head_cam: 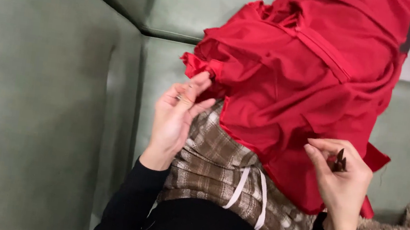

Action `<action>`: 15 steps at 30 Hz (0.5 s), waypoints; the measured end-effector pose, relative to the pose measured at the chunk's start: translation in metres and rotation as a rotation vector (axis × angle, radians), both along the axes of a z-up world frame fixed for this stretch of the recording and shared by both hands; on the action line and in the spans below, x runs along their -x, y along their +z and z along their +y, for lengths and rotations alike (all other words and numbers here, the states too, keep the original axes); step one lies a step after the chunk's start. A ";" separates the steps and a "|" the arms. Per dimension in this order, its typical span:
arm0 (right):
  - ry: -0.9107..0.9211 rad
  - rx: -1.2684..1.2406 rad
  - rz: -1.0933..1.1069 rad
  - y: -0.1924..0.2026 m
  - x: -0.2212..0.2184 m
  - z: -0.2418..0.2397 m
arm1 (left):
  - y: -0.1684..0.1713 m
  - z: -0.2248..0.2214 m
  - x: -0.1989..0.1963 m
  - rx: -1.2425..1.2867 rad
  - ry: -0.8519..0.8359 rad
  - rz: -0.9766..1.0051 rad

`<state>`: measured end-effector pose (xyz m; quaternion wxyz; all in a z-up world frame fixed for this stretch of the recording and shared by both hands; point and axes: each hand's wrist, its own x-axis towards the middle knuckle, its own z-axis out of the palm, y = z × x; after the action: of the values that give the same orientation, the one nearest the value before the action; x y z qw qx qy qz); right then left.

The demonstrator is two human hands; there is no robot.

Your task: A person is hand-sewing a red garment, focusing on folding the fabric and making precise stitches.

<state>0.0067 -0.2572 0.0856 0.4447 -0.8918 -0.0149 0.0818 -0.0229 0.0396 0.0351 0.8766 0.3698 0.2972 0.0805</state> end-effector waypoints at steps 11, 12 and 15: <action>0.000 0.117 -0.038 -0.054 0.030 -0.009 | -0.014 -0.003 0.006 -0.187 -0.005 -0.005; -0.018 0.140 -0.055 -0.067 0.030 -0.002 | -0.012 -0.005 0.006 -0.179 -0.002 -0.003; -0.062 0.141 -0.076 -0.075 0.030 0.004 | -0.010 -0.005 0.010 -0.171 0.005 -0.021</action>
<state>-0.0235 -0.2535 0.0109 0.3824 -0.9234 0.0017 0.0348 -0.0326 0.0343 0.0247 0.8447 0.4419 0.2807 0.1116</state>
